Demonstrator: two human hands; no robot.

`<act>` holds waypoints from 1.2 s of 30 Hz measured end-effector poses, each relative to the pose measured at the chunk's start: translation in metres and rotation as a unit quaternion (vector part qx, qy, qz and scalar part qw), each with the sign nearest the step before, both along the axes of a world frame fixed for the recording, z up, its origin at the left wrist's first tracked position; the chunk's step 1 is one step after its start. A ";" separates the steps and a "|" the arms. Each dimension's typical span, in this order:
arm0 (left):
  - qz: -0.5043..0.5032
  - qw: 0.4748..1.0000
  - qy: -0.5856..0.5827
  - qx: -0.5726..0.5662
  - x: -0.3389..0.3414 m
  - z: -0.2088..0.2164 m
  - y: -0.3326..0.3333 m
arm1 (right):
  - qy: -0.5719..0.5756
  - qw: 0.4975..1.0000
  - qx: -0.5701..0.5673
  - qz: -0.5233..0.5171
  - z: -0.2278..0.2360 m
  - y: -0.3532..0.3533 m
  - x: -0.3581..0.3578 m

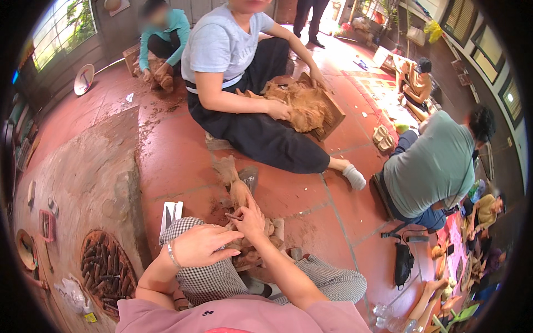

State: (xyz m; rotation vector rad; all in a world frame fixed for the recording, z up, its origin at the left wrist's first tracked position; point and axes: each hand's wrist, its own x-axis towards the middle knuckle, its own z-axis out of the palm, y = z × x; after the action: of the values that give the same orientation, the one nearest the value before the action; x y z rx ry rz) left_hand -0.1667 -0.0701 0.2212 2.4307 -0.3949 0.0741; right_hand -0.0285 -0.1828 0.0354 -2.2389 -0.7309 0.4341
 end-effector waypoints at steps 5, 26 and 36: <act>-0.007 1.000 0.008 0.019 0.002 -0.004 -0.003 | -0.098 0.992 -0.074 -0.023 -0.002 0.014 -0.009; 0.054 0.996 -0.062 0.029 -0.004 -0.035 -0.009 | -0.097 0.988 0.106 0.058 -0.038 -0.002 0.001; 0.041 0.998 -0.011 0.038 -0.003 -0.020 -0.007 | -0.046 0.989 0.130 0.048 -0.043 -0.007 0.011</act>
State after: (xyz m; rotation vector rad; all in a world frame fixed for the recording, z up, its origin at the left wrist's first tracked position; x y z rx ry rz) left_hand -0.1698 -0.0769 0.2010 2.5228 -0.3122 0.1241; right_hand -0.0177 -0.1901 -0.0081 -1.9944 -0.8935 0.2662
